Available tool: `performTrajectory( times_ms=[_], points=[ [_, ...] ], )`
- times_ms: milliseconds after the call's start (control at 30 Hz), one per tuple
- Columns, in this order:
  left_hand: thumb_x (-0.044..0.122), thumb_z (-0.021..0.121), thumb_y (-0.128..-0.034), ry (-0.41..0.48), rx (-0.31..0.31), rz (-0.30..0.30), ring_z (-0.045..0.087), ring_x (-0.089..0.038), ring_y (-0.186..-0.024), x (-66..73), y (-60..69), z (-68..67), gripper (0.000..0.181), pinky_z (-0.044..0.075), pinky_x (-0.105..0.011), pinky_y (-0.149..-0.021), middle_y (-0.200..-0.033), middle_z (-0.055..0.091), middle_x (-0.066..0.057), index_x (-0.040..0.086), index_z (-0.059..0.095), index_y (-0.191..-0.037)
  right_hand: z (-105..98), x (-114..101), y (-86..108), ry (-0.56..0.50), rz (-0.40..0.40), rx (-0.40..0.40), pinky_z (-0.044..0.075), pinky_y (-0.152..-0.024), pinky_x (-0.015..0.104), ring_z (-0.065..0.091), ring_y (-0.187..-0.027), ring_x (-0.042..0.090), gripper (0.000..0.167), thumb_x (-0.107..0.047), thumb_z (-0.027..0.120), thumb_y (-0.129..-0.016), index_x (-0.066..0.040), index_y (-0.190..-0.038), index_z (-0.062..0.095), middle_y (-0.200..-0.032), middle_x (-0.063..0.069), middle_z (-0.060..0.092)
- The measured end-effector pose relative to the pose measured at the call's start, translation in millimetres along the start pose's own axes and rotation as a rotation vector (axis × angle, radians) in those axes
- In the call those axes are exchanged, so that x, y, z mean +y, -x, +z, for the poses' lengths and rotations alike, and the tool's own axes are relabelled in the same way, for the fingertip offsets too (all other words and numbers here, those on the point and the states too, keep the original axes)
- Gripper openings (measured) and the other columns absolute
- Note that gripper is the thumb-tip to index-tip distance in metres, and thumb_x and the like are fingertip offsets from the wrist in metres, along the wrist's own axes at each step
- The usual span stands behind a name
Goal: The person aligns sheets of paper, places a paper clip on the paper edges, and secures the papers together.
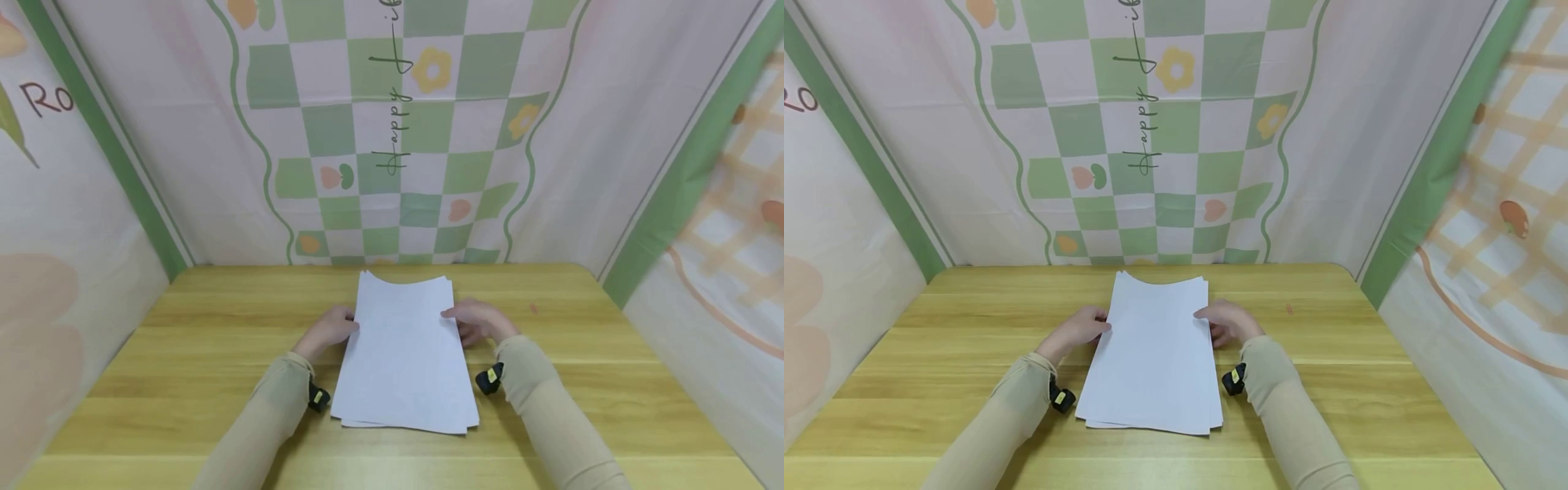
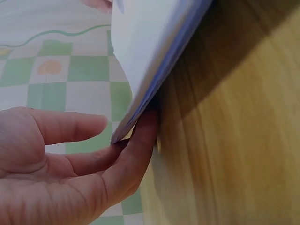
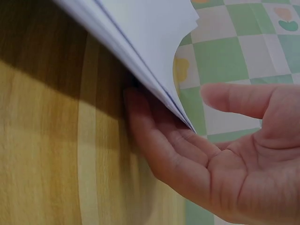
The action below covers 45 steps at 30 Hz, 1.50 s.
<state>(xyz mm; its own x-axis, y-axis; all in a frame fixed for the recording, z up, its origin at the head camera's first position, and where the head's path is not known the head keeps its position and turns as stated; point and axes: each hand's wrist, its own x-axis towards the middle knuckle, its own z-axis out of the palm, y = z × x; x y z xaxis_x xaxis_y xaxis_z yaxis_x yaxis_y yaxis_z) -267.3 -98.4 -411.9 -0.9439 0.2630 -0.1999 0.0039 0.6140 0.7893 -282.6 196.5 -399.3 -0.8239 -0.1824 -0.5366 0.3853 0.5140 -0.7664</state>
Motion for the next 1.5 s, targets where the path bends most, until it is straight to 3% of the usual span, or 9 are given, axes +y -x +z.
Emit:
performTrajectory(
  times_ms=[133, 233, 300, 567, 933, 1200, 1500],
  points=[
    [0.003, 0.056, -0.0855, -0.016, 0.017, -0.031, 0.052, -0.019, -0.072, -0.8, -1.6, 0.8, 0.010, 0.046, -0.029, -0.064, -0.079, 0.057, -0.010, -0.005, 0.061, -0.087, 0.4, 1.7, -1.5, 0.019, -0.014, 0.010, 0.055, -0.076, 0.041, 0.063, -0.087, 0.028, 0.041, -0.013, 0.050, -0.093, 0.011, -0.125, 0.040, -0.102, 0.021, 0.060],
    [0.003, 0.056, -0.0864, -0.034, 0.030, -0.046, 0.058, -0.024, -0.089, -1.2, -1.7, 1.5, 0.028, 0.050, -0.035, -0.078, -0.101, 0.062, -0.017, -0.009, 0.060, -0.111, 0.7, 2.8, -2.8, 0.026, -0.022, 0.020, 0.055, -0.072, 0.038, 0.064, -0.079, 0.023, 0.032, -0.010, 0.052, -0.091, 0.009, -0.117, 0.047, -0.091, 0.014, 0.063],
    [0.003, 0.056, -0.0871, -0.045, 0.032, -0.051, 0.058, -0.026, -0.095, -1.2, -1.7, 1.9, 0.034, 0.050, -0.038, -0.083, -0.109, 0.061, -0.019, -0.009, 0.057, -0.119, 0.8, 3.5, -3.0, 0.027, -0.028, 0.015, 0.055, -0.072, 0.038, 0.064, -0.078, 0.022, 0.031, -0.009, 0.052, -0.091, 0.008, -0.117, 0.048, -0.090, 0.013, 0.064],
    [0.000, 0.055, -0.0876, -0.025, 0.035, -0.037, 0.057, -0.032, -0.107, -2.1, -2.3, 3.1, 0.036, 0.048, -0.042, -0.093, -0.115, 0.060, -0.021, -0.010, 0.053, -0.122, 0.1, 3.8, -1.0, 0.015, -0.067, -0.029, 0.054, -0.082, 0.043, 0.064, -0.091, 0.027, 0.043, -0.006, 0.051, -0.092, 0.009, -0.132, 0.040, -0.110, 0.021, 0.061],
    [-0.008, 0.046, -0.0863, 0.030, 0.065, -0.016, 0.049, -0.041, -0.121, -1.6, 1.3, 4.1, 0.038, 0.043, -0.049, -0.099, -0.127, 0.053, -0.026, -0.009, 0.049, -0.125, 1.7, 4.4, 3.4, -0.014, -0.115, -0.050, 0.051, -0.086, 0.048, 0.062, -0.099, 0.030, 0.046, -0.005, 0.050, -0.093, 0.009, -0.135, 0.037, -0.119, 0.025, 0.056],
    [-0.009, 0.043, -0.0857, 0.096, 0.101, -0.016, 0.053, -0.034, -0.111, 1.0, 3.8, 4.1, 0.041, 0.047, -0.045, -0.092, -0.120, 0.053, -0.022, -0.005, 0.047, -0.126, 1.1, 3.1, 8.3, -0.044, -0.161, -0.057, 0.051, -0.086, 0.048, 0.062, -0.093, 0.028, 0.046, -0.003, 0.046, -0.093, 0.009, -0.136, 0.034, -0.115, 0.023, 0.056],
    [-0.010, 0.042, -0.0849, 0.137, 0.133, 0.008, 0.056, -0.032, -0.102, 1.0, 4.0, 4.2, 0.035, 0.050, -0.042, -0.086, -0.114, 0.055, -0.022, -0.005, 0.048, -0.119, 0.7, 2.8, 10.1, -0.053, -0.190, -0.046, 0.050, -0.088, 0.049, 0.060, -0.096, 0.027, 0.049, -0.004, 0.043, -0.095, 0.008, -0.140, 0.029, -0.123, 0.025, 0.051]
  ],
)
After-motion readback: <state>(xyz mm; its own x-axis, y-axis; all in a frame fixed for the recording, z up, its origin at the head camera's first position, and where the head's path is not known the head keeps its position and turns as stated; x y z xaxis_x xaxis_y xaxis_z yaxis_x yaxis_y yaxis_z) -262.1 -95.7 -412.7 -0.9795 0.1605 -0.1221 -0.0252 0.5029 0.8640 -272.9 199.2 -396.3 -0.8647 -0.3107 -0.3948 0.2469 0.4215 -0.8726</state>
